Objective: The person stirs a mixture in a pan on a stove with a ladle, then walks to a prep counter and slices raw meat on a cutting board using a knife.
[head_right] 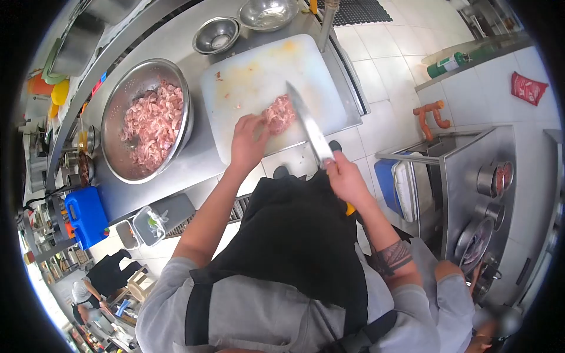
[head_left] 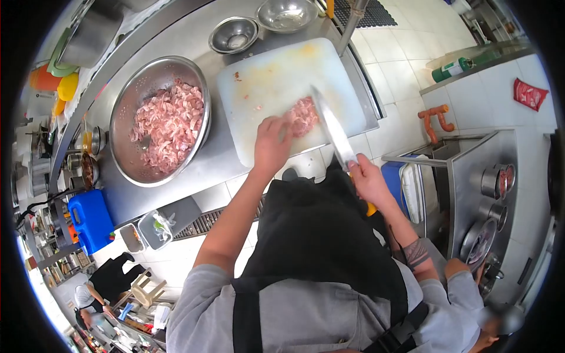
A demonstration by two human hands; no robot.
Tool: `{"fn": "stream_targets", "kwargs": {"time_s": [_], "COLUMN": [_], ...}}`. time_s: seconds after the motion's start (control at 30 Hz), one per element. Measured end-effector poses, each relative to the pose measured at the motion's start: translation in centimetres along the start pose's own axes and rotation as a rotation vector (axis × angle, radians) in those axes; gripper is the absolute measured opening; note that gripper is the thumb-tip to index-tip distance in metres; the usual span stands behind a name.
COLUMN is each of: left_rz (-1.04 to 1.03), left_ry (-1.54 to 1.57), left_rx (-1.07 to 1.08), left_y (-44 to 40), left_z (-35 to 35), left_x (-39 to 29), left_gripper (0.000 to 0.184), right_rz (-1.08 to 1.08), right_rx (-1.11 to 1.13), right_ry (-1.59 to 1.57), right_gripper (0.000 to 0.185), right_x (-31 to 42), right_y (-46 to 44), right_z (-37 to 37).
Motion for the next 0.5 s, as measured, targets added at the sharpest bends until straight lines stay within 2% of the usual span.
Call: {"fn": "stream_targets", "kwargs": {"time_s": [0.03, 0.07, 0.13, 0.2, 0.33, 0.4, 0.43, 0.5], "left_rz": [-0.001, 0.044, 0.083, 0.099, 0.033, 0.275, 0.270, 0.628], "left_ry": [0.000, 0.002, 0.007, -0.250, -0.031, -0.057, -0.057, -0.063], "left_rx": [-0.009, 0.068, 0.147, 0.260, 0.136, 0.142, 0.148, 0.389], "left_y": [-0.6, -1.1, -1.7, -2.3, -3.7, -4.9, -5.2, -6.2], "left_z": [-0.2, -0.6, -0.6, -0.2, -2.2, -3.2, -3.2, -2.2], "left_x": [0.2, 0.5, 0.7, 0.1, 2.1, 2.7, 2.7, 1.1], "left_gripper": [0.022, 0.024, 0.025, 0.027, 0.029, 0.031, 0.031, 0.037], "right_rz": [0.086, 0.168, 0.153, 0.171, 0.081, 0.172, 0.167, 0.222], "right_rx": [-0.004, -0.008, 0.015, -0.097, -0.212, -0.178, -0.182, -0.125], "right_ry": [0.083, 0.162, 0.183, 0.353, 0.349, 0.463, 0.459, 0.465], "right_gripper": [0.025, 0.026, 0.025, 0.023, 0.022, 0.022, 0.022, 0.021], "right_x": [-0.1, 0.4, 1.1, 1.4, 2.0, 2.8, 2.6, 2.1], "right_y": [-0.4, -0.5, -0.8, -1.0, -1.2, -0.9, -1.0, -1.1], "right_z": [-0.8, -1.3, -1.8, -1.7, -0.2, 0.2, 0.2, -0.4]}}
Point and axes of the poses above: each hand's wrist, its own y-axis away from the middle knuckle, its own z-axis out of the back of the hand, x = y × z, the point moved 3 cm from there along -y, towards the middle knuckle, and after that the axes turned 13 degrees about y, right-handed, at the moved point
